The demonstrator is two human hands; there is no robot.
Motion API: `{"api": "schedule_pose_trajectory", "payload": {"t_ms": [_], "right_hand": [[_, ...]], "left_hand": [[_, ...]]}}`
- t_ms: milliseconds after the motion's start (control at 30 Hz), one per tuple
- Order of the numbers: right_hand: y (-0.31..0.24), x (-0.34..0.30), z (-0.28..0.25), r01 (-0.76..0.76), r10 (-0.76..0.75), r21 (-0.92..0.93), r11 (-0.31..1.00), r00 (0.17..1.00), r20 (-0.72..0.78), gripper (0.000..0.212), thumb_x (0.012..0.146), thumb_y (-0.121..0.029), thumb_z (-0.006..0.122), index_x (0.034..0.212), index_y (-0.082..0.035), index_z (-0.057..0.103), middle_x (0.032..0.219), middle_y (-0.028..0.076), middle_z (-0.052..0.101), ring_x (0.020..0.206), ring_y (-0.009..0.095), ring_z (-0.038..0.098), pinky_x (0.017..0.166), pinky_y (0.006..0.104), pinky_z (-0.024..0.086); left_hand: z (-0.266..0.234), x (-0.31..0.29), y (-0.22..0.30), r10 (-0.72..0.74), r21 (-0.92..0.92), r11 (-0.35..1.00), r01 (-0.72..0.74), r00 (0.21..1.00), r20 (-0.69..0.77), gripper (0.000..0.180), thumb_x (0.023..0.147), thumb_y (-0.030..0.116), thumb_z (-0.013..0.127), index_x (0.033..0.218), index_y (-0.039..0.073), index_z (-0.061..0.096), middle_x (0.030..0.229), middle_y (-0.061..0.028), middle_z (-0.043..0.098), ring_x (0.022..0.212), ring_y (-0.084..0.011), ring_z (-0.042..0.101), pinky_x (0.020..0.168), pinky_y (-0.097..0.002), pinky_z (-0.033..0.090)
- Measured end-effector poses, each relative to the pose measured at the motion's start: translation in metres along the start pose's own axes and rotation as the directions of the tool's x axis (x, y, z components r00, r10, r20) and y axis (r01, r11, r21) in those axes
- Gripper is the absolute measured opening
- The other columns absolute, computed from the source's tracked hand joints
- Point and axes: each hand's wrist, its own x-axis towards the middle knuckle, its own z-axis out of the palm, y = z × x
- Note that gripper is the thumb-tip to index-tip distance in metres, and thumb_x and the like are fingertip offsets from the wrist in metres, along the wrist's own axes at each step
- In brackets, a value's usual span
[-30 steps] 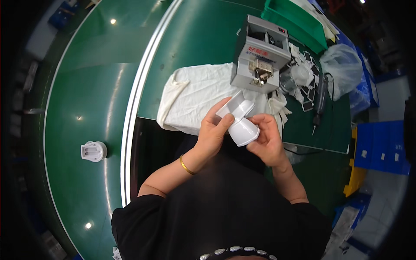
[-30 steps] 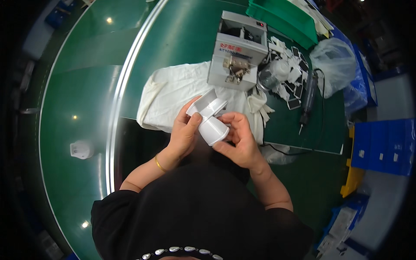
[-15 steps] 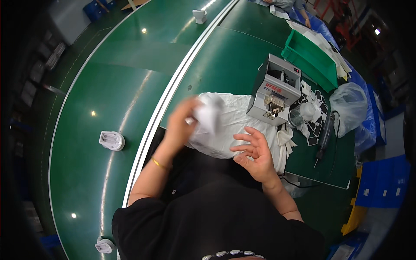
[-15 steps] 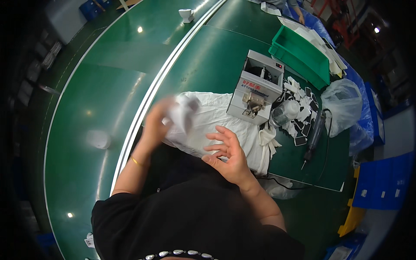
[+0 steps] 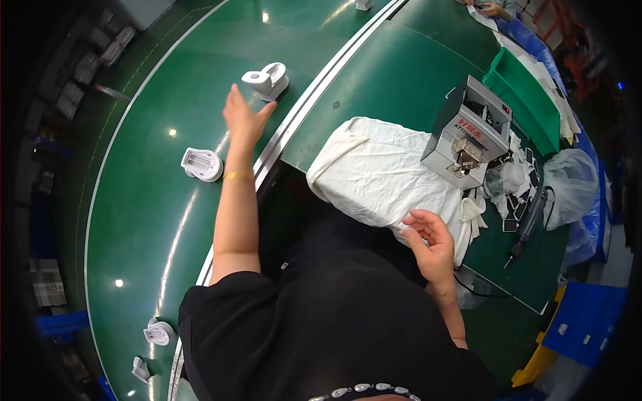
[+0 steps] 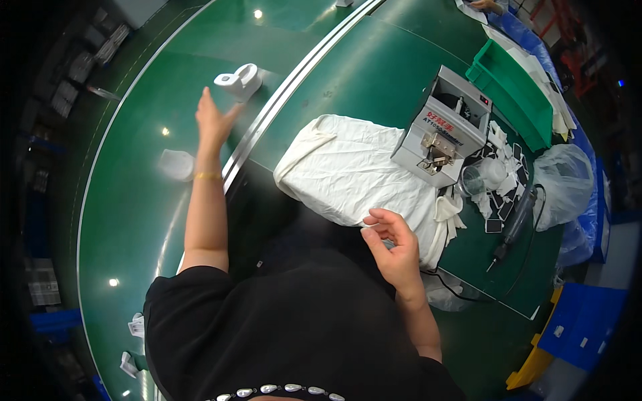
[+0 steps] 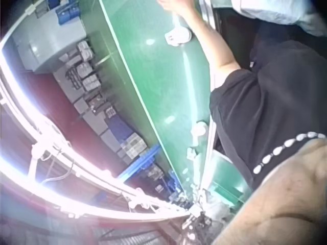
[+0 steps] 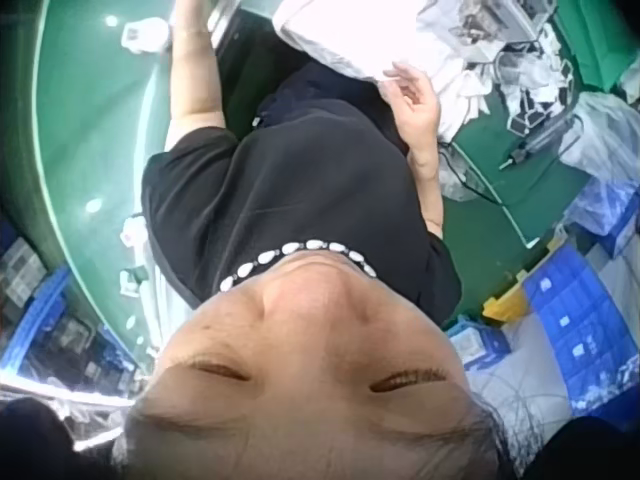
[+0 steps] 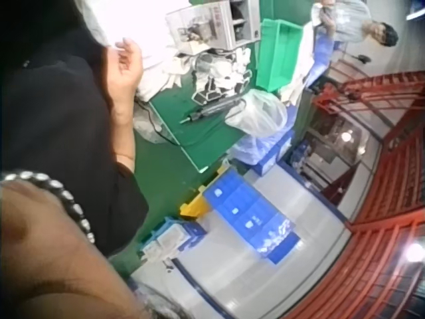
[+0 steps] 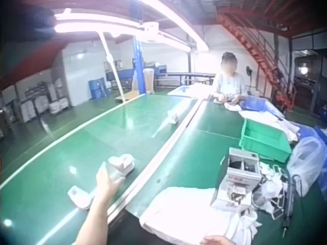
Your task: Assembling electronic housing components using an electric screwdriver and a screw feeder machine.
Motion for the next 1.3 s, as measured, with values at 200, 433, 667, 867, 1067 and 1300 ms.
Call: {"api": "schedule_pose_trajectory", "payload": {"t_ms": [200,433,667,867,1067,1300], "right_hand": [[0.012,0.001,-0.006,-0.053,0.052,0.018,0.998,0.998,0.033,0.029,0.090,-0.001,0.066,0.117,0.000,0.059,0.101,0.007,0.067,0.089,0.012,0.065,0.081,0.0249,0.052],[0.008,0.014,0.010,0.020,-0.014,-0.054,0.998,0.993,0.114,0.034,0.086,-0.006,0.073,0.118,-0.002,0.062,0.097,0.005,0.069,0.085,0.009,0.064,0.075,0.0234,0.051],[-0.008,0.016,0.014,0.424,-0.440,-0.265,0.866,0.898,0.002,0.086,0.074,-0.015,0.086,0.144,-0.008,0.037,0.132,0.011,0.051,0.111,0.020,0.057,0.094,0.0347,0.048],[0.022,-0.012,-0.024,0.046,-0.038,0.568,0.822,0.999,-0.025,0.069,0.084,-0.021,0.074,0.139,-0.001,0.039,0.126,0.014,0.057,0.111,0.023,0.061,0.090,0.0382,0.054],[0.010,-0.038,-0.060,-0.266,0.072,0.735,0.624,0.956,0.285,0.070,0.091,-0.046,0.061,0.138,0.001,0.041,0.118,0.015,0.060,0.097,0.023,0.066,0.077,0.0383,0.059],[0.030,0.001,-0.152,-0.159,-0.442,-0.701,0.696,0.674,-0.592,0.023,0.084,-0.015,0.074,0.103,-0.002,0.071,0.090,0.010,0.068,0.075,0.018,0.064,0.067,0.0298,0.051]], "left_hand": [[-0.135,-0.027,-0.054,-0.068,0.226,0.974,-0.010,0.941,0.333,0.098,0.059,0.036,0.087,0.145,0.022,0.043,0.149,-0.0136,0.042,0.136,-0.0368,0.039,0.109,-0.0455,0.037],[-0.134,-0.045,-0.073,0.131,0.109,0.978,-0.178,0.931,0.341,0.066,0.063,0.008,0.081,0.125,0.006,0.057,0.124,-0.0200,0.050,0.107,-0.0358,0.058,0.093,-0.0408,0.050],[-0.102,-0.124,0.147,0.477,-0.759,0.551,0.347,0.614,0.628,0.055,0.083,0.035,0.069,0.122,-0.002,0.054,0.102,-0.0052,0.058,0.090,-0.0128,0.056,0.080,-0.0259,0.046],[-0.052,-0.160,0.207,0.808,-0.794,0.447,0.412,0.195,0.556,0.083,0.071,0.028,0.084,0.139,0.000,0.046,0.116,-0.0111,0.061,0.107,-0.0200,0.056,0.092,-0.0350,0.044],[-0.021,-0.195,0.238,0.859,-0.658,0.197,0.727,0.195,0.473,0.117,0.054,0.028,0.095,0.148,0.001,0.031,0.148,-0.0146,0.043,0.138,-0.0276,0.041,0.114,-0.0395,0.031],[-0.025,-0.203,0.241,0.798,-0.727,0.262,0.634,0.281,0.533,0.117,0.060,0.000,0.085,0.153,0.003,0.015,0.138,-0.0105,0.043,0.131,-0.0226,0.043,0.111,-0.0364,0.032]]}}
